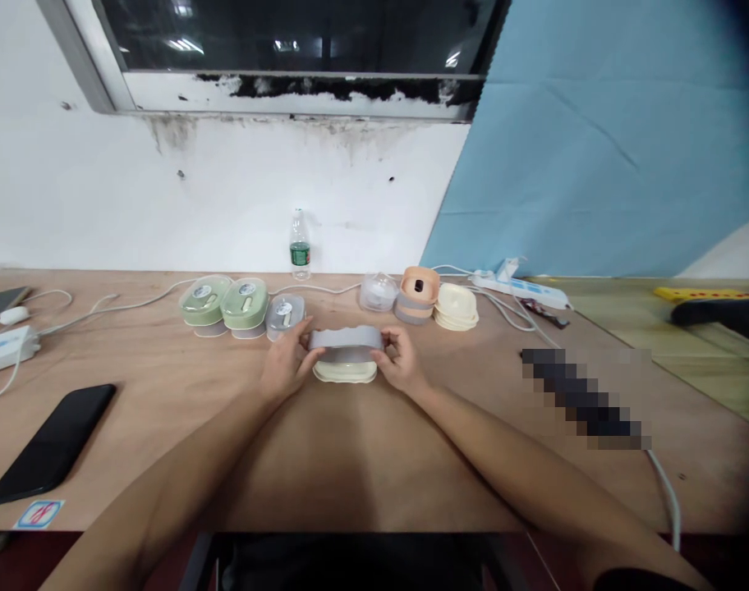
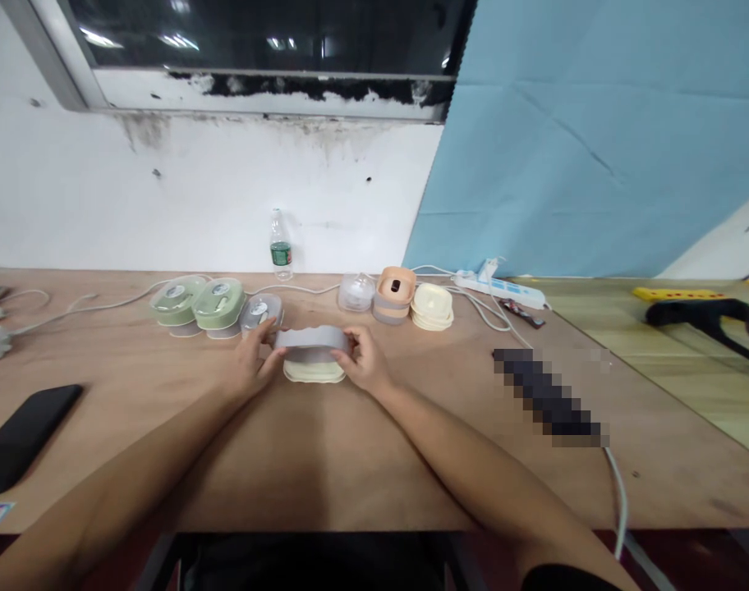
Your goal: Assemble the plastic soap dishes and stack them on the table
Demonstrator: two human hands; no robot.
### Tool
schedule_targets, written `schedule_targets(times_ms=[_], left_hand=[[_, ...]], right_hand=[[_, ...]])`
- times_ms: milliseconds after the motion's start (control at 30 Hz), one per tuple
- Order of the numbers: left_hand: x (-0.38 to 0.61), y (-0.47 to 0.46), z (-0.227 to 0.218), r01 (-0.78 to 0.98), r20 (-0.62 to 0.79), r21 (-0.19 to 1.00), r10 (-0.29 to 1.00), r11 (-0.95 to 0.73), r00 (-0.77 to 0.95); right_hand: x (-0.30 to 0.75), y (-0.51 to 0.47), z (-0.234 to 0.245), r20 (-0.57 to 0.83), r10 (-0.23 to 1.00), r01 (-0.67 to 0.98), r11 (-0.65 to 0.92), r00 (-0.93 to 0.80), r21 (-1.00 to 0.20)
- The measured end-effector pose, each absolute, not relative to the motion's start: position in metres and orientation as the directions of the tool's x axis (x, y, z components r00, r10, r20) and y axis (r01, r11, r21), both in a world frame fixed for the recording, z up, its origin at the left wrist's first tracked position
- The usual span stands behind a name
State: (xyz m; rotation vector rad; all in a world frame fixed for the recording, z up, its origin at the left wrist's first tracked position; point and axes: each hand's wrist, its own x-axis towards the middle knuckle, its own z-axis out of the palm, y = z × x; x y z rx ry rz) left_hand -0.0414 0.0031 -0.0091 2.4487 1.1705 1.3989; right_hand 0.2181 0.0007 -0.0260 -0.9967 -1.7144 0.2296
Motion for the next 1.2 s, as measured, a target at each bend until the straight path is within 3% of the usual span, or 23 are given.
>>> schedule_targets(times_ms=[100, 200, 300, 433, 633, 1000, 1100, 1200], left_hand=[[-0.037, 0.004, -0.01, 0.53, 0.661, 0.508, 0.702, -0.679, 0.266], [-0.036, 0.006, -0.007, 0.527, 0.607, 0.467, 0.691, -0.71, 0.393], [-0.037, 0.009, -0.005, 0.536, 0.542, 0.423, 0.678, -0.731, 0.497], [-0.038, 0.01, -0.003, 0.568, 0.468, 0.444, 0.72, -0.693, 0.512], [-0.038, 0.007, -0.005, 0.732, 0.352, 0.444, 0.852, -0.516, 0.387], [-0.037, 0.012, -0.014, 0.606, 0.337, 0.521, 0.797, -0.601, 0.501], [-0.037, 0.011, -0.012, 0.627, 0.318, 0.507, 0.805, -0.591, 0.502], [-0.037, 0.009, -0.009, 0.635, 0.298, 0.506, 0.809, -0.584, 0.506]], right_hand=[[0.216, 0.0, -0.015, 0.587, 0.809, 0.538, 0.482, 0.031, -0.692], [0.216, 0.005, -0.01, 0.471, 0.881, 0.613, 0.356, 0.031, -0.705], [0.218, 0.011, -0.014, 0.318, 0.946, 0.732, 0.264, -0.068, -0.629], [0.221, 0.015, -0.022, 0.193, 0.953, 0.8, 0.302, -0.234, -0.519], [0.223, 0.017, -0.024, 0.256, 0.936, 0.776, 0.344, -0.241, -0.529], [0.226, 0.019, -0.021, 0.27, 0.924, 0.77, 0.377, -0.272, -0.514], [0.225, 0.02, -0.021, 0.311, 0.926, 0.771, 0.355, -0.213, -0.528], [0.228, 0.028, -0.022, 0.429, 0.902, 0.741, 0.321, -0.048, -0.591]])
